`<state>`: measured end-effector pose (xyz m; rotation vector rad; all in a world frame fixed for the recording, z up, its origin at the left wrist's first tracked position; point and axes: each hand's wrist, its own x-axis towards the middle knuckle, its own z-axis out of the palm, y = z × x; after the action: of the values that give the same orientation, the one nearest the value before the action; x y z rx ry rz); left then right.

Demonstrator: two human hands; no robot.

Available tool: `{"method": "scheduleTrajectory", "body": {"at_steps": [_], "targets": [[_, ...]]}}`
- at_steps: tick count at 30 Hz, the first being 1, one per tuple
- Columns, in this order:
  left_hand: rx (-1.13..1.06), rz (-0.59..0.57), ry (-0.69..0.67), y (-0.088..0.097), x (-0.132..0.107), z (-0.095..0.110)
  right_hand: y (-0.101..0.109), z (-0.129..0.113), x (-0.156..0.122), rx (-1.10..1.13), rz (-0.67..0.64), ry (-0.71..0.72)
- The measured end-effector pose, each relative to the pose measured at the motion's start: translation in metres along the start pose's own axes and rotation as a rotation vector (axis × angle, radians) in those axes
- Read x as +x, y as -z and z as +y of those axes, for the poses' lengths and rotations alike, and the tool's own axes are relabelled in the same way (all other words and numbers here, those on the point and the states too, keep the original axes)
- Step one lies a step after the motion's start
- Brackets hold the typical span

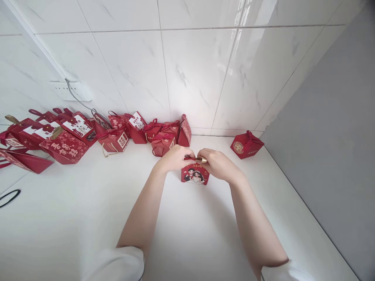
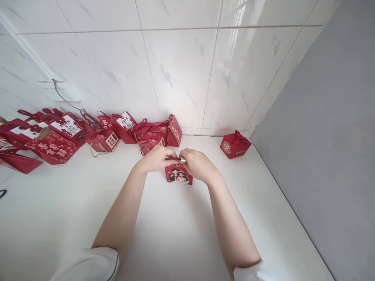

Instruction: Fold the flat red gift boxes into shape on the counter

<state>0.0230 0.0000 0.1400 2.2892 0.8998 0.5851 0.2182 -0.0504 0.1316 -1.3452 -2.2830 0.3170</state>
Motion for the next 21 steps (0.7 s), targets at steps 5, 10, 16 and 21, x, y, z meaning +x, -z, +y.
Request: {"method": "scheduleTrajectory", "body": {"at_steps": [5,10,16,21], "targets": [[-0.042,0.032,0.035,-0.001,0.000,-0.008,0.005,-0.001,-0.001,0.159,0.042,-0.044],[-0.008,0.020,0.031,-0.008,0.004,-0.009,0.005,-0.004,0.001,0.252,0.168,-0.080],[0.030,0.007,0.036,-0.010,0.004,-0.006,-0.001,-0.006,0.004,0.415,0.215,-0.088],[-0.083,-0.017,0.012,-0.011,0.005,-0.003,0.002,-0.008,0.006,0.616,0.240,-0.144]]}}
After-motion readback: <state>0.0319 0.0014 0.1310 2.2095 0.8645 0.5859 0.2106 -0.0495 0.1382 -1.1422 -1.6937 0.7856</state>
